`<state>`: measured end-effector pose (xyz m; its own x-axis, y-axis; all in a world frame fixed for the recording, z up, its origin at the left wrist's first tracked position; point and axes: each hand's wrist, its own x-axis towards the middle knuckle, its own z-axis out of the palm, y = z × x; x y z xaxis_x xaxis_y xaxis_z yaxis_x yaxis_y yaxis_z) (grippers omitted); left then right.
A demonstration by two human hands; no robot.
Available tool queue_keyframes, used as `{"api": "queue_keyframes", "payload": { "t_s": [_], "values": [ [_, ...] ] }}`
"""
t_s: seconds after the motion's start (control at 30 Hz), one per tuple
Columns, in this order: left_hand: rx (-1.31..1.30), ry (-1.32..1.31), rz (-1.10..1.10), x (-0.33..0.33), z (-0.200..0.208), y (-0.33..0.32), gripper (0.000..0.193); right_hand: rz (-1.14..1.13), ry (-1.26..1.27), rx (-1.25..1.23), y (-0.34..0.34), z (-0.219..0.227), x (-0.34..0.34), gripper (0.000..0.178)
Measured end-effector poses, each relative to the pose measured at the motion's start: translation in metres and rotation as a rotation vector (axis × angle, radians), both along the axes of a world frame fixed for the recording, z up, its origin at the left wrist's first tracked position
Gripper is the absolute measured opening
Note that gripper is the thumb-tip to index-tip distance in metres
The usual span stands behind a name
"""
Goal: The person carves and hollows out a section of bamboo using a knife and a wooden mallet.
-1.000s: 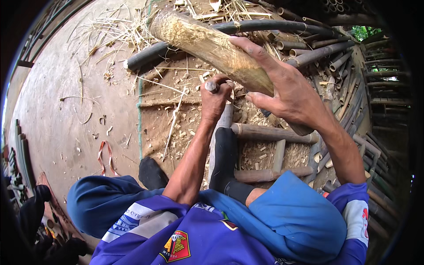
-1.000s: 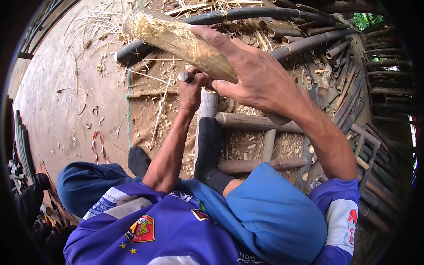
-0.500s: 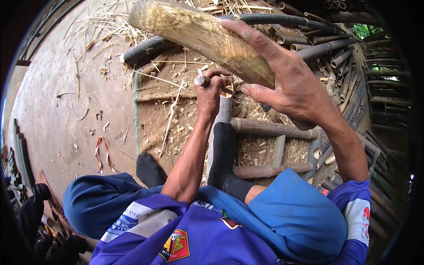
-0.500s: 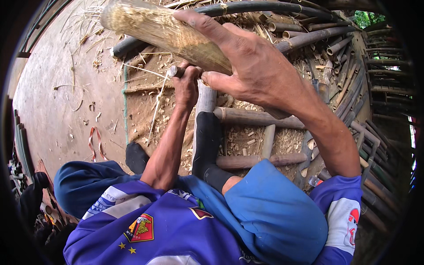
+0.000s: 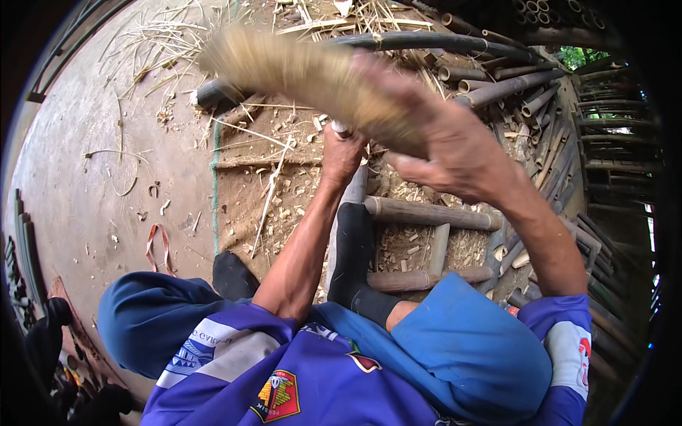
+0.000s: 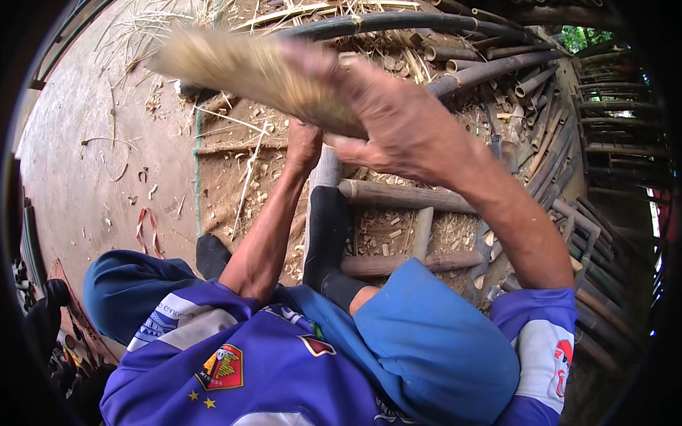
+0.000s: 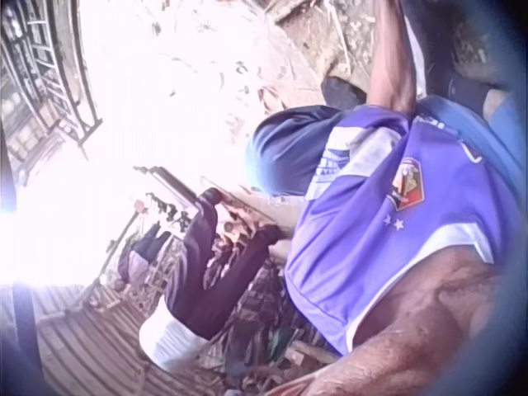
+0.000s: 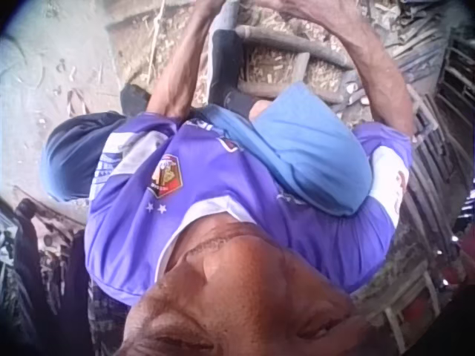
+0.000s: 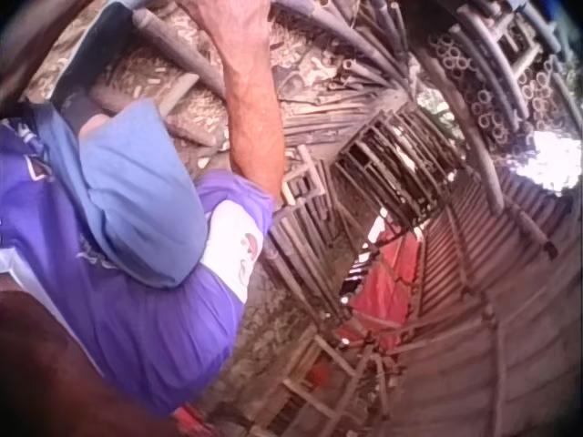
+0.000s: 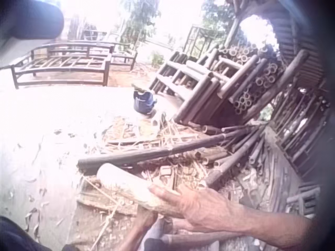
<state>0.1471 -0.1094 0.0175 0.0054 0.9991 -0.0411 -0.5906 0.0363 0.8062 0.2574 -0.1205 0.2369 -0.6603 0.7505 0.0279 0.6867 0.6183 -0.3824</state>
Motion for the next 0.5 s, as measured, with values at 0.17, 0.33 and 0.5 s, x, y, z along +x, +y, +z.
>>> {"api": "queue_keyframes", "payload": {
  "t_s": [0.17, 0.33, 0.5],
  "values": [
    [0.050, 0.231, -0.136, 0.007, 0.001, 0.012, 0.019, -0.108, -0.321, -0.018, 0.006, 0.027, 0.000, 0.090],
    [0.036, 0.375, -0.219, 0.001, 0.014, 0.008, 0.016, -0.140, 0.194, 0.013, -0.009, 0.023, 0.001, 0.086],
    [0.307, 0.433, -0.037, 0.033, 0.020, 0.010, 0.022, -0.202, -0.226, -0.064, -0.010, -0.003, 0.036, 0.092]
  ]
}}
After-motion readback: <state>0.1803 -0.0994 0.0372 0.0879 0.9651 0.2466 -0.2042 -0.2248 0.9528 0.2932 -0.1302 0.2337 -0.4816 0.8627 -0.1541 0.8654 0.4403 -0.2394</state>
